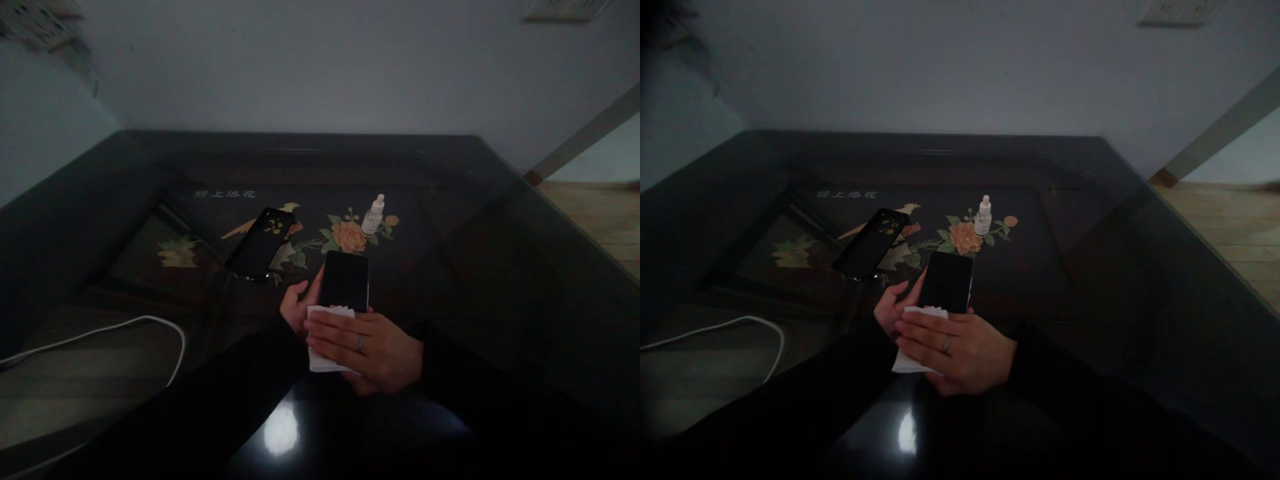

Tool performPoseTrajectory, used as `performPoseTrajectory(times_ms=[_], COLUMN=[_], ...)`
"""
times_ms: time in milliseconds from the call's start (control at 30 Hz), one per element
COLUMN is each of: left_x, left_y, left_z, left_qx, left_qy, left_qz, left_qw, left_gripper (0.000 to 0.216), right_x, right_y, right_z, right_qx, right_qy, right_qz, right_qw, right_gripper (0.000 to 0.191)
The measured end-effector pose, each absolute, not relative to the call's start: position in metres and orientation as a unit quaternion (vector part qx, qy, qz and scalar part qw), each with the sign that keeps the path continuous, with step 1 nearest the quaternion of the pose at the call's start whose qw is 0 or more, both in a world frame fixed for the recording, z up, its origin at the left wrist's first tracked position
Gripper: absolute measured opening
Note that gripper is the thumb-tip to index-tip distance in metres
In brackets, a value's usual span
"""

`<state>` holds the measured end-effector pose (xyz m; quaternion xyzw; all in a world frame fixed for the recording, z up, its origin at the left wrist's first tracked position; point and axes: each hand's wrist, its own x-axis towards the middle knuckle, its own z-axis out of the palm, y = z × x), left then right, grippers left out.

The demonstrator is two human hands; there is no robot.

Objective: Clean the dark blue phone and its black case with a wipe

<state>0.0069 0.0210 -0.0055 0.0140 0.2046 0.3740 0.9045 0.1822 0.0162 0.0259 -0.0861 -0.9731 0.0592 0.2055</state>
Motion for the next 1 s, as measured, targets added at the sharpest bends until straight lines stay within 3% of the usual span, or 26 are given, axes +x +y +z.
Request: performPoseTrajectory(times_ms=[367, 700, 1000], left_x=[0.027, 0.02, 0.025], left_y=[0.025, 0.024, 0.021], left_z=[0.034, 0.009, 0.027], left_qx=[0.058, 0.104, 0.026], left_qy=[0.247, 0.164, 0.208], left_qz=[0.453, 0.456, 0.424], left_qw=[0.855, 0.869, 0.881], left_gripper=[0.066, 0.066, 0.065], right_x=[0.243, 0.167, 0.205], right_y=[-0.012, 0.0, -0.002], right_z=[0.031, 0.031, 0.035], right_qx=[-0.113, -0.035, -0.069], right_qy=[-0.982, -0.98, -0.976], right_qz=[0.037, 0.002, 0.016], right_qw=[0.145, 0.196, 0.207], right_gripper=[0.046, 0.047, 0.05])
